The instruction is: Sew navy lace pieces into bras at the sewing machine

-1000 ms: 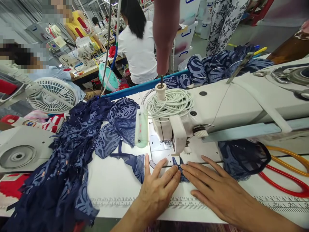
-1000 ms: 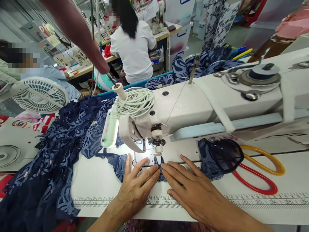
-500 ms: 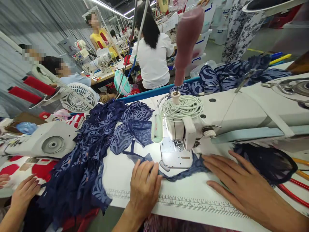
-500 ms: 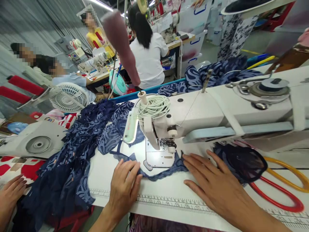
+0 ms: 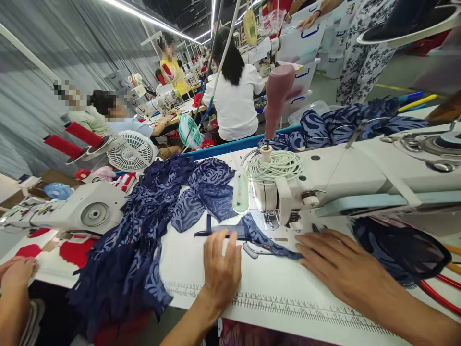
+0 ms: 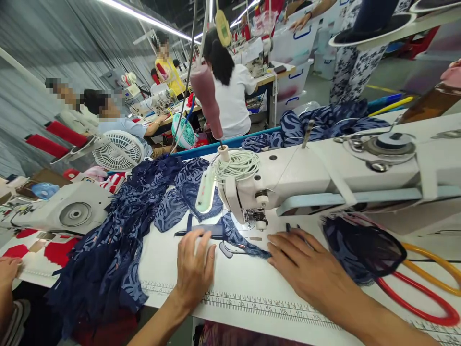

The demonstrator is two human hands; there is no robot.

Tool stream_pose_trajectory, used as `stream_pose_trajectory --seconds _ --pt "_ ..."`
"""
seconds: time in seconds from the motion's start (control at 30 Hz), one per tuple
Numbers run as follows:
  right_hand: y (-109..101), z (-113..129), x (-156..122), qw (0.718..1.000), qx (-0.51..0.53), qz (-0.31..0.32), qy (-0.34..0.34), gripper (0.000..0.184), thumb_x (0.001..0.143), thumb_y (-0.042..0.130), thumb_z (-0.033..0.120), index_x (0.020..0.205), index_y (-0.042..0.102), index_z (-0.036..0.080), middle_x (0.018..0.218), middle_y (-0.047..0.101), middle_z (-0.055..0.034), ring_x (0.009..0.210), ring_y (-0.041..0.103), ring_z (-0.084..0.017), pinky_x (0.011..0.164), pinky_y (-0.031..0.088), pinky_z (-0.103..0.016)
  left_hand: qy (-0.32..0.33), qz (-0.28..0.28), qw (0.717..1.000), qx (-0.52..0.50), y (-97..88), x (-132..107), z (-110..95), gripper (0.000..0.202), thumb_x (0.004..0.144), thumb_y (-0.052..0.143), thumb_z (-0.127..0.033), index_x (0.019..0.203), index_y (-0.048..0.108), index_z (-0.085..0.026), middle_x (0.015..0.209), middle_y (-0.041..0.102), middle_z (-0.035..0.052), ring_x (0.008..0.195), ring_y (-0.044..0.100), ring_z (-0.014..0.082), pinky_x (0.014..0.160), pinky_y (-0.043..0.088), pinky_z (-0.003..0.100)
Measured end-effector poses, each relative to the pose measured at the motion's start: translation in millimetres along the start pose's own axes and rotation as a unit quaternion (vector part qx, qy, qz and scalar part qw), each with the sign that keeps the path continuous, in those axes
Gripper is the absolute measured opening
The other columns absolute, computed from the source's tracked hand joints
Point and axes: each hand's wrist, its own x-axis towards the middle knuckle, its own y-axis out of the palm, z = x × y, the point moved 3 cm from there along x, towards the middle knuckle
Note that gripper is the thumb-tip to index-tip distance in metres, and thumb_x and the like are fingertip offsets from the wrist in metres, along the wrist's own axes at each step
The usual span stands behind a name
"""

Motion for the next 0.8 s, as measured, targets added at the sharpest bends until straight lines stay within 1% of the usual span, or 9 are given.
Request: stream_pose_trajectory --seconds 0.07,0.13,0.23,0.3,0.37,0.43,0.5,0.63,0.8 --pt "3 7 6 0.999 0.032 0.011 -0.014 0.026 0.1 0.047 0.017 0.116 0.066 0.014 0.116 0.069 -0.0101 0.107 0.061 -0.024 0.103 0.039 -0.044 0.056 0.006 0.997 -0.043 2.4 7 -10 0.03 0.093 0.054 -0.009 0.123 0.058 -0.013 0.111 0.065 0.012 0.111 0.059 0.0242 0.099 0.05 0.044" --pt "8 15 12 0.997 0.071 0.027 -0.024 0.027 0.101 0.043 0.017 0.117 0.065 0.015 0.112 0.069 -0.0086 0.104 0.061 -0.021 0.098 0.042 -0.038 0.08 0.062 0.991 -0.085 7.8 15 -17 0.028 0.097 0.051 -0.016 0.124 0.057 -0.012 0.108 0.066 0.0112 0.106 0.06 0.023 0.099 0.05 0.044" --pt "13 19 18 0.99 0.122 0.062 -0.025 0.025 0.101 0.041 0.017 0.094 0.065 0.019 0.087 0.066 -0.0035 0.084 0.059 -0.018 0.087 0.043 -0.036 0.08 0.147 0.979 -0.119 14.5 22 -22 0.031 0.1 0.049 -0.032 0.123 0.057 -0.012 0.098 0.066 0.01 0.091 0.061 0.0234 0.086 0.055 0.045" --pt "12 17 18 0.985 0.155 0.076 -0.02 0.024 0.1 0.044 0.018 0.082 0.06 0.02 0.077 0.059 -0.0001 0.075 0.054 -0.017 0.084 0.041 -0.036 0.067 0.163 0.976 -0.132 16.3 22 -24 0.03 0.1 0.049 -0.033 0.119 0.059 -0.013 0.092 0.064 0.0089 0.084 0.059 0.0227 0.076 0.056 0.043" --pt "9 15 17 0.982 0.178 0.068 -0.018 0.026 0.1 0.045 0.019 0.078 0.057 0.021 0.073 0.055 0.0012 0.071 0.051 -0.016 0.083 0.04 -0.036 0.054 0.162 0.975 -0.142 18.3 22 -26 0.023 0.099 0.049 -0.028 0.113 0.061 -0.014 0.104 0.064 0.012 0.094 0.06 0.0242 0.081 0.056 0.044" --pt "6 12 15 0.98 0.191 0.058 -0.014 0.028 0.101 0.044 0.021 0.076 0.056 0.021 0.072 0.054 0.0015 0.069 0.049 -0.016 0.083 0.04 -0.036 0.052 0.164 0.973 -0.155 21.6 22 -29 0.016 0.096 0.048 -0.02 0.106 0.06 -0.014 0.124 0.059 0.0164 0.114 0.057 0.0273 0.094 0.053 0.047" --pt "5 10 15 0.978 0.2 0.058 -0.005 0.029 0.101 0.044 0.022 0.074 0.055 0.022 0.07 0.053 0.0018 0.068 0.048 -0.016 0.085 0.04 -0.036 0.063 0.182 0.967 -0.169 25.7 26 -33 0.02 0.093 0.049 -0.016 0.112 0.058 -0.013 0.134 0.055 0.0183 0.127 0.051 0.0287 0.106 0.046 0.052" --pt "3 1 20 0.975 0.211 0.069 0.017 0.028 0.1 0.044 0.019 0.075 0.055 0.022 0.07 0.053 0.0022 0.067 0.049 -0.015 0.085 0.04 -0.036 0.096 0.238 0.952 -0.167 33.4 34 -36 0.046 0.092 0.05 -0.017 0.137 0.045 -0.012 0.134 0.059 0.0157 0.132 0.049 0.0272 0.115 0.035 0.058" --pt "1 -8 21 0.977 0.202 0.065 0.03 0.028 0.101 0.044 0.018 0.076 0.054 0.021 0.071 0.055 0.0023 0.068 0.05 -0.014 0.087 0.038 -0.037 0.119 0.249 0.947 -0.166 40.5 39 -34 0.046 0.096 0.043 -0.016 0.142 0.042 -0.012 0.139 0.056 0.0162 0.137 0.045 0.0293 0.115 0.032 0.061"
